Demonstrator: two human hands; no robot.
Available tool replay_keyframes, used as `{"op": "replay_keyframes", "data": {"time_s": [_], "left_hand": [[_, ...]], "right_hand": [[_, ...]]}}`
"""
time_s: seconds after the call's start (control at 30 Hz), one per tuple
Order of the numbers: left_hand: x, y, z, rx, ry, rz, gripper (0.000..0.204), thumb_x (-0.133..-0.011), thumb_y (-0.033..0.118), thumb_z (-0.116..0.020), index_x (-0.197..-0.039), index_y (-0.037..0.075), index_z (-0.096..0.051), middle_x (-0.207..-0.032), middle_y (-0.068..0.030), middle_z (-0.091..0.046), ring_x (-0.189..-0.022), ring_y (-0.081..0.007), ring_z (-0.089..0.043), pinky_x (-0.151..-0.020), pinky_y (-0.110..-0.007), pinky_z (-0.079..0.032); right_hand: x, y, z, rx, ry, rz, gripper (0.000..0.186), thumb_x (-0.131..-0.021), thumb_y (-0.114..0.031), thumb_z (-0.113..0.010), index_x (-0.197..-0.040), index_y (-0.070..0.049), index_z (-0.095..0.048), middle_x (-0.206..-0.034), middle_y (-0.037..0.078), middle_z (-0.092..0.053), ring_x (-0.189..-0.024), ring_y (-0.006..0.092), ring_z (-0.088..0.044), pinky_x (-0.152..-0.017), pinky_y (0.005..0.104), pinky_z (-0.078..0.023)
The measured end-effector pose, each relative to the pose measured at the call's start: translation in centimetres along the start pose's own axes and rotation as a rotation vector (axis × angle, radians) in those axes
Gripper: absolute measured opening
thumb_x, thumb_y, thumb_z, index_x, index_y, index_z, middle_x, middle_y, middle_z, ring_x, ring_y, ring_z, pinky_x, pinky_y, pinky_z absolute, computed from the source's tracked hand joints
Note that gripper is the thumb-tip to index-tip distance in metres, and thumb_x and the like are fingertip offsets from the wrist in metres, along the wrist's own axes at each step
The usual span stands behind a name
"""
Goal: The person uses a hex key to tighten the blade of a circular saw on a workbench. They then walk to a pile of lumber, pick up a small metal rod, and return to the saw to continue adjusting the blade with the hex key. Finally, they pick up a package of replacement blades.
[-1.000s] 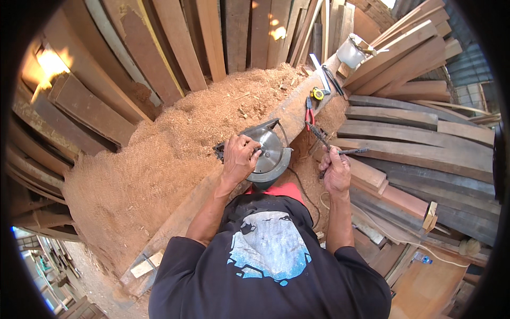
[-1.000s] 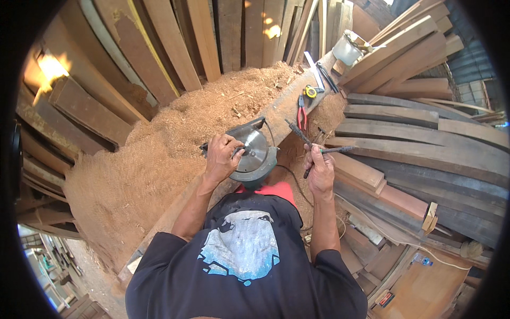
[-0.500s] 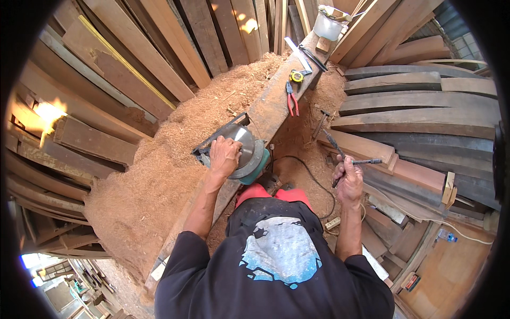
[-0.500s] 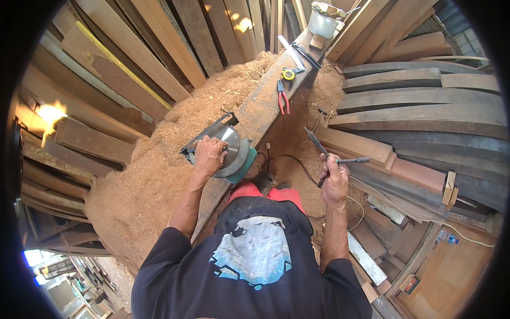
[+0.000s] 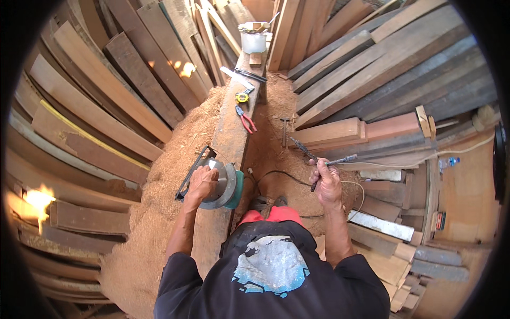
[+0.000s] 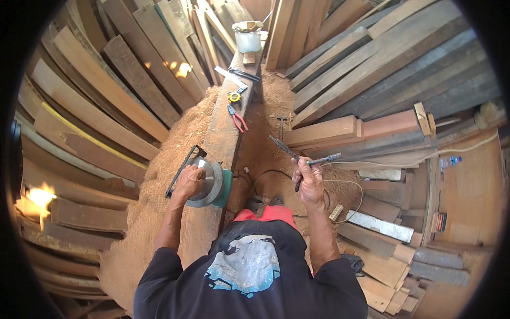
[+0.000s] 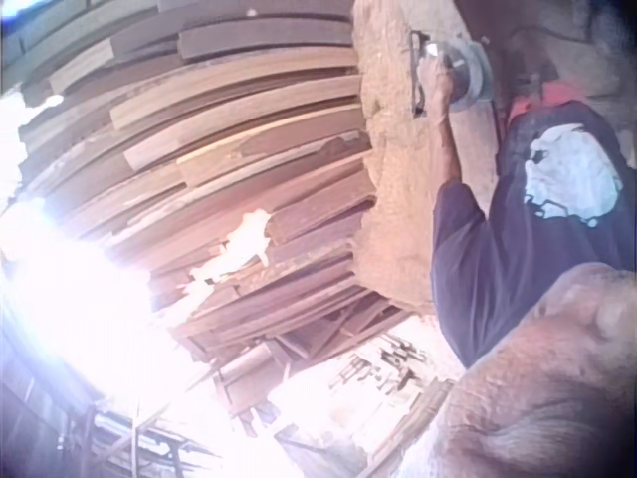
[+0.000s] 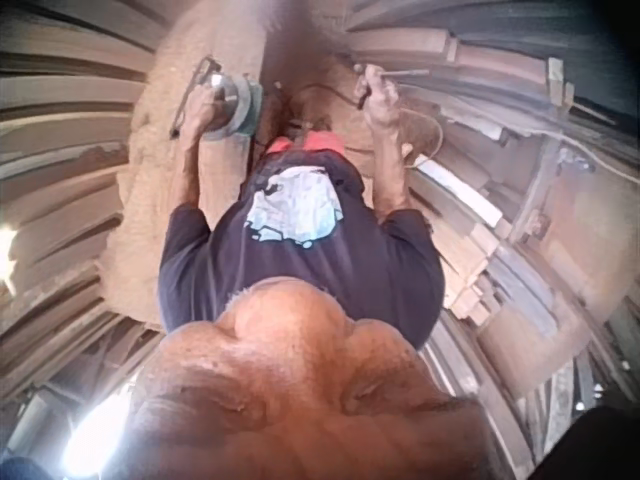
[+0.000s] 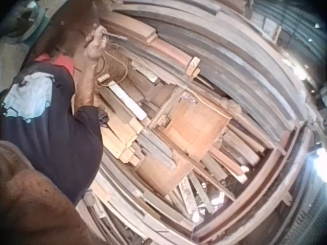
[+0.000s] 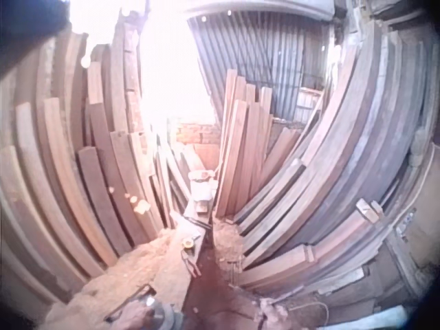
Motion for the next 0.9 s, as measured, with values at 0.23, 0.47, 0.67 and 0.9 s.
{"op": "replay_keyframes", "data": {"time_s": [0.23, 0.47, 0.67, 0.9], "left_hand": [[1.4, 1.4, 3.1, 0.338, 0.228, -0.221, 0.015, -0.076, 0.005, -0.078, -0.084, 0.008, -0.066, -0.081, -0.0159, -0.066, -0.08, -0.0387, -0.062, -0.073, -0.046, -0.051], [1.4, 11.7, 4.1, 1.766, -0.059, -0.245, 0.019, -0.092, 0.003, -0.078, -0.107, 0.004, -0.067, -0.09, -0.0023, -0.069, -0.084, -0.0119, -0.064, -0.077, -0.027, -0.052], [1.7, 16.8, 2.8, 1.967, -0.324, -0.52, 0.017, -0.095, 0.007, -0.075, -0.109, 0.005, -0.067, -0.095, -0.005, -0.07, -0.083, -0.0131, -0.063, -0.076, -0.028, -0.05], [3.8, 20.9, 1.0, 2.029, -0.56, -0.398, 0.008, -0.103, 0.012, -0.064, -0.108, 0.01, -0.059, -0.097, -0.0077, -0.064, -0.089, -0.0194, -0.061, -0.081, -0.034, -0.05]], "right_hand": [[7.6, 2.4, -1.6, -0.109, 0.195, 0.076, 0.024, -0.104, -0.029, -0.068, -0.107, -0.005, -0.07, -0.08, 0.0, -0.062, -0.063, 0.0057, -0.05, -0.059, 0.0233, -0.044], [15.6, 2.1, -0.9, -0.056, 0.363, 0.262, 0.024, -0.105, -0.027, -0.066, -0.108, -0.004, -0.07, -0.077, -0.002, -0.058, -0.066, 0.0076, -0.05, -0.06, 0.0256, -0.044], [22.8, 1.1, 0.8, -0.11, 0.518, 0.398, 0.026, -0.106, -0.028, -0.064, -0.112, -0.002, -0.068, -0.076, -0.003, -0.053, -0.067, 0.0074, -0.048, -0.062, 0.025, -0.043], [29.7, 2.1, 5.6, -0.181, 0.626, 0.407, 0.032, -0.107, -0.029, -0.063, -0.115, 0.002, -0.067, -0.077, -0.002, -0.052, -0.069, 0.0088, -0.05, -0.064, 0.026, -0.044]]}}
Point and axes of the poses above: each hand's wrist, its own x-axis away from the middle knuckle, its own z-axis out of the back of the hand, y = z × x, the point moved 3 cm from there along -x, towards the middle knuckle
